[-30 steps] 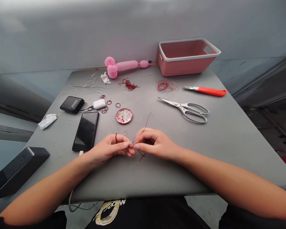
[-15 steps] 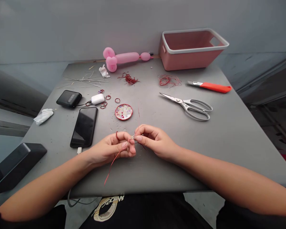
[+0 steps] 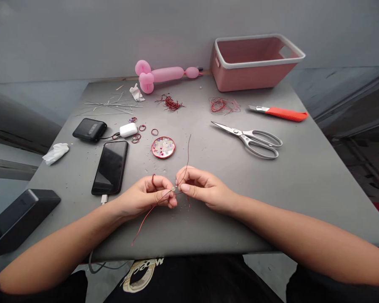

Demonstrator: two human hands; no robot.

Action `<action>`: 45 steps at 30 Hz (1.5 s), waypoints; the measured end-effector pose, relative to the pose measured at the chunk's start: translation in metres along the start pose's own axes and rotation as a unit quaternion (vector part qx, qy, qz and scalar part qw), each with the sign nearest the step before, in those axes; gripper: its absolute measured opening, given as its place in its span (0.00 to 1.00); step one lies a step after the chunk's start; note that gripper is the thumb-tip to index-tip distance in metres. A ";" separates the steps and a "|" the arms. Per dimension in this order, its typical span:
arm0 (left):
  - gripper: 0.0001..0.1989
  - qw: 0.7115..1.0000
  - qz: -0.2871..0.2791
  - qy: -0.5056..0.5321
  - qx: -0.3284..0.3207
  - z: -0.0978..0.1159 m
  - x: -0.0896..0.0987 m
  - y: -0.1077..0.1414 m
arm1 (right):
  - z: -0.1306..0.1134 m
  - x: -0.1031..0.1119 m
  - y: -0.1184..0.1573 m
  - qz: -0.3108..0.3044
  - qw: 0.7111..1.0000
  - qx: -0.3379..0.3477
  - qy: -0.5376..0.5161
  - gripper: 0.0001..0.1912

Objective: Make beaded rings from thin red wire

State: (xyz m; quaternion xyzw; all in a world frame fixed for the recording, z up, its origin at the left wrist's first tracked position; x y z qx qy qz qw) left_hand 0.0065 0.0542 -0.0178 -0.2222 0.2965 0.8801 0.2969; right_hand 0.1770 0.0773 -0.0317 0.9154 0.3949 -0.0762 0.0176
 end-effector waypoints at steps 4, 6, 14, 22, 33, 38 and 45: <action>0.17 0.999 -0.001 -0.029 0.017 0.000 -0.001 0.001 | -0.005 0.000 0.001 -0.026 0.999 0.002 0.029 0.13; 0.17 0.999 0.002 -0.033 0.016 0.000 -0.001 0.001 | -0.006 -0.001 0.001 -0.025 0.999 0.003 0.034 0.13; 0.17 1.000 0.017 -0.002 0.016 -0.003 0.000 0.000 | -0.008 0.000 0.002 0.028 0.997 0.018 0.072 0.13; 0.17 0.999 0.023 -0.022 0.020 -0.005 0.000 0.001 | -0.018 -0.002 0.003 0.072 0.968 0.097 0.222 0.11; 0.24 0.986 0.005 -0.166 0.010 0.002 -0.006 0.003 | -0.020 -0.009 0.006 0.021 0.946 0.139 0.291 0.10; 0.23 0.991 0.008 -0.131 -0.010 0.000 -0.007 0.002 | -0.018 -0.007 0.006 0.048 0.953 0.135 0.266 0.11; 0.21 0.986 -0.029 -0.155 -0.054 0.000 -0.010 0.002 | -0.017 -0.006 0.007 0.061 0.954 0.147 0.256 0.11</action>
Point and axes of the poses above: each hand's wrist, its own y-axis away from the middle knuckle, its own x-axis out of the back of the hand, z = x × y, the point moved 3 cm from there along -y, towards the middle knuckle, and after that the axes turned 4 degrees about -z, right-handed, at the moved point
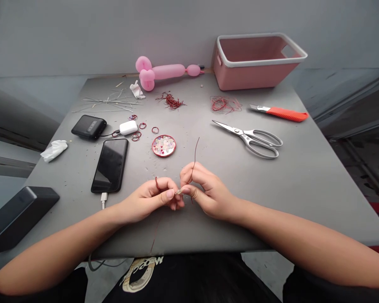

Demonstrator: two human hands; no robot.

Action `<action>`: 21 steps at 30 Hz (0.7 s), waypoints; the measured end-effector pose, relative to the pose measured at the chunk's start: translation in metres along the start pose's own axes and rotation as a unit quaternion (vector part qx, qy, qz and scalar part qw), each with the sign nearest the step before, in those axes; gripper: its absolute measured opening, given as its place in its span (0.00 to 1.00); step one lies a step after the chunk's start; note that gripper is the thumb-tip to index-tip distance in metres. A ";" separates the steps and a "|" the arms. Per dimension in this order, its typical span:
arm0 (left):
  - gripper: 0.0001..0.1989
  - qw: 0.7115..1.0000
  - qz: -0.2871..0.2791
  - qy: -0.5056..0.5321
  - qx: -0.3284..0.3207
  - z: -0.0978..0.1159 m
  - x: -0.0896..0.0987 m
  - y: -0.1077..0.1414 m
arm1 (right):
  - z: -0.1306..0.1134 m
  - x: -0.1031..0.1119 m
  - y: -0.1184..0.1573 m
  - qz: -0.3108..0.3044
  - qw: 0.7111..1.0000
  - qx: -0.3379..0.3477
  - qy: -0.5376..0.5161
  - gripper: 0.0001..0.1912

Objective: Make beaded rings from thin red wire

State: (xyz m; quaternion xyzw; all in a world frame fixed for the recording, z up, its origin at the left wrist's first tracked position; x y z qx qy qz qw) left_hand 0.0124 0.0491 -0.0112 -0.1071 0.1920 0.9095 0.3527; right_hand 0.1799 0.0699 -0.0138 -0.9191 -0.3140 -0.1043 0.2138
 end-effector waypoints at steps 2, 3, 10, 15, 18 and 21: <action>0.21 1.000 0.016 -0.019 -0.008 0.001 0.000 0.001 | -0.001 0.000 0.000 -0.008 1.000 0.007 0.008 0.11; 0.21 0.999 0.020 -0.027 -0.008 0.001 0.000 0.001 | -0.001 0.000 0.000 -0.013 1.000 0.011 0.012 0.11; 0.17 0.992 0.074 -0.099 -0.027 0.004 0.003 0.002 | 0.001 0.002 -0.001 0.006 0.999 -0.014 0.042 0.08; 0.13 0.978 0.124 -0.164 -0.021 0.002 0.006 0.004 | 0.001 0.004 -0.001 0.004 0.998 -0.056 0.024 0.08; 0.12 0.969 0.145 -0.192 -0.058 0.003 0.006 0.005 | 0.004 0.004 -0.003 -0.026 0.991 -0.117 -0.058 0.14; 0.09 0.946 0.143 -0.267 -0.118 0.005 0.004 0.005 | 0.007 0.003 -0.005 -0.081 0.971 -0.173 -0.141 0.18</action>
Point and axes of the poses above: each hand's wrist, its own y-axis away from the middle knuckle, its own x-axis out of the back of the hand, z = x × y, the point moved 3 cm from there along -y, towards the middle knuckle, and after that the axes turned 4 degrees about -z, right-handed, at the moved point
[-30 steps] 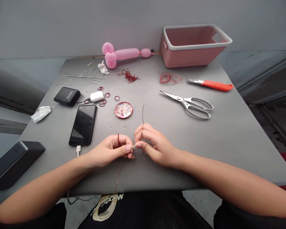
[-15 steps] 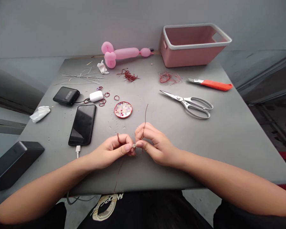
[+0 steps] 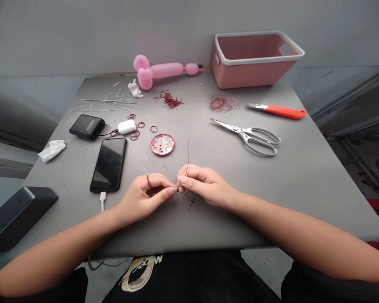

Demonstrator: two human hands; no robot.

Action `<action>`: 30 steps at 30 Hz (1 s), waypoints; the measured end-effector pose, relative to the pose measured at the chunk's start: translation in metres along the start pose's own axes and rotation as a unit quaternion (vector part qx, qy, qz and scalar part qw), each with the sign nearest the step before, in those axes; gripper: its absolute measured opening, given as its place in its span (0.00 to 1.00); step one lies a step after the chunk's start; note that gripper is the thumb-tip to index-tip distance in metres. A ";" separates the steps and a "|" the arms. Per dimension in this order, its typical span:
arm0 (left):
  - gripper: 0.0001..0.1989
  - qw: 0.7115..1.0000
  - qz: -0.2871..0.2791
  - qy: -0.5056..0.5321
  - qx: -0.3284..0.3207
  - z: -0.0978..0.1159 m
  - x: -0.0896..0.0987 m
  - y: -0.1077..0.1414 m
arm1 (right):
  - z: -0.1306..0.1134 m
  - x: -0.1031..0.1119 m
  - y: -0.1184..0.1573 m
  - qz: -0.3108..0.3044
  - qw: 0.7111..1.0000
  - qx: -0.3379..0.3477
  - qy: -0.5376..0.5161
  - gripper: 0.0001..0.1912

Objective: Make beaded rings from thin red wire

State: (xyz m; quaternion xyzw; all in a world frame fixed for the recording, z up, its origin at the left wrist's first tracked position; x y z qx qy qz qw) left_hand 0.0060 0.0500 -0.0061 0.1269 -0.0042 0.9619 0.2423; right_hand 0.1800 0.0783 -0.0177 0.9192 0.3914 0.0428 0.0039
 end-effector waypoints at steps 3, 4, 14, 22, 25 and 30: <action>0.08 0.996 -0.008 -0.064 -0.066 0.002 -0.002 0.001 | 0.002 0.000 -0.002 -0.023 0.998 -0.054 -0.025 0.20; 0.08 0.994 -0.008 -0.076 -0.079 0.003 -0.002 0.002 | 0.002 0.000 -0.002 -0.021 0.997 -0.064 -0.021 0.21; 0.09 0.986 0.071 -0.122 -0.087 0.006 0.003 0.002 | -0.016 -0.001 0.009 0.194 0.863 0.272 0.378 0.11; 0.07 0.975 0.073 -0.167 -0.126 0.004 0.001 0.003 | -0.014 -0.009 0.015 0.199 0.794 0.316 0.479 0.13; 0.06 0.966 0.062 -0.190 -0.163 0.006 0.002 0.004 | -0.017 -0.012 0.015 0.185 0.844 0.261 0.431 0.09; 0.06 0.948 0.046 -0.232 -0.211 0.012 0.005 0.004 | -0.014 -0.009 0.008 0.038 0.984 0.011 0.173 0.09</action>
Point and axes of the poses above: each hand's wrist, its own y-axis away from the middle knuckle, its own x-axis out of the back of the hand, z = x × y, the point moved 3 cm from there along -y, towards the middle knuckle, and after that the axes turned 4 degrees about -z, right-handed, at the moved point
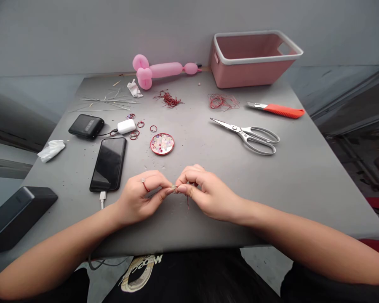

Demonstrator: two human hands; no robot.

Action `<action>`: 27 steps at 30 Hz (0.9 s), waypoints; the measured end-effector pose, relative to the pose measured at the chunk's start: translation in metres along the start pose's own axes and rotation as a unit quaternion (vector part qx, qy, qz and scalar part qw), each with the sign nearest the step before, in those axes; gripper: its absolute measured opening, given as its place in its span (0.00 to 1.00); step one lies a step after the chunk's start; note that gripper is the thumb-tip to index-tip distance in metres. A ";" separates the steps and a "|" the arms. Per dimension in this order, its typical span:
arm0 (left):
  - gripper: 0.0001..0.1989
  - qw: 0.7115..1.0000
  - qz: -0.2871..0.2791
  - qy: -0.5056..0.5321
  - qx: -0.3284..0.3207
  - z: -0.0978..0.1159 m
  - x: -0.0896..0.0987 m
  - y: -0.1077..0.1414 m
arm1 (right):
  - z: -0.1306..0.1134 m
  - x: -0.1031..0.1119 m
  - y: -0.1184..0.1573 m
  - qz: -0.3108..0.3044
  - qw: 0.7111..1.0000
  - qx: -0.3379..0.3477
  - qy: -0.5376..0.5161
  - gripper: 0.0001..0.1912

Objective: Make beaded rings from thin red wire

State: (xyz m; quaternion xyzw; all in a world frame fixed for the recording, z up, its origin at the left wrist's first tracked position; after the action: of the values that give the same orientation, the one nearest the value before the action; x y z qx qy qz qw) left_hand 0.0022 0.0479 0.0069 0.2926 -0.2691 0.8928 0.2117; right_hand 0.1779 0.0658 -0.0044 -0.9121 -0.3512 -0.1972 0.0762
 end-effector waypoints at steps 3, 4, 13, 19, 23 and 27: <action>0.07 1.000 -0.001 0.005 -0.004 0.000 0.002 -0.001 | 0.005 -0.001 -0.001 -0.101 0.980 -0.085 -0.152 0.16; 0.07 1.000 -0.001 0.009 0.002 0.000 0.002 -0.001 | 0.005 0.001 -0.002 -0.106 0.976 -0.086 -0.168 0.16; 0.06 0.999 -0.017 0.028 0.014 0.004 0.000 0.001 | -0.011 0.009 0.007 0.084 0.973 0.171 0.129 0.05; 0.07 1.000 -0.016 -0.001 0.012 0.006 -0.001 0.001 | -0.015 0.008 0.017 0.134 0.878 0.321 0.330 0.15; 0.10 0.998 -0.037 -0.045 0.002 0.009 -0.004 0.004 | -0.019 0.010 0.016 0.118 0.863 0.344 0.350 0.11; 0.10 0.993 -0.033 -0.107 -0.032 0.015 -0.007 0.007 | -0.028 0.008 0.012 0.112 0.907 0.323 0.247 0.08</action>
State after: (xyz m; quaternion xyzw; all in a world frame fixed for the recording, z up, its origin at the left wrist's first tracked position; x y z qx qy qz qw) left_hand 0.0099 0.0318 0.0105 0.3881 -0.3088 0.8398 0.2207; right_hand 0.1831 0.0542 0.0241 -0.7933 -0.2613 -0.2819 0.4722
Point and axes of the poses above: each hand's wrist, its own y-axis away from the middle knuckle, its own x-axis out of the back of the hand, z = x × y, the point moved 3 cm from there along -y, towards the middle knuckle, and after that the axes turned 4 degrees about -z, right-handed, at the moved point
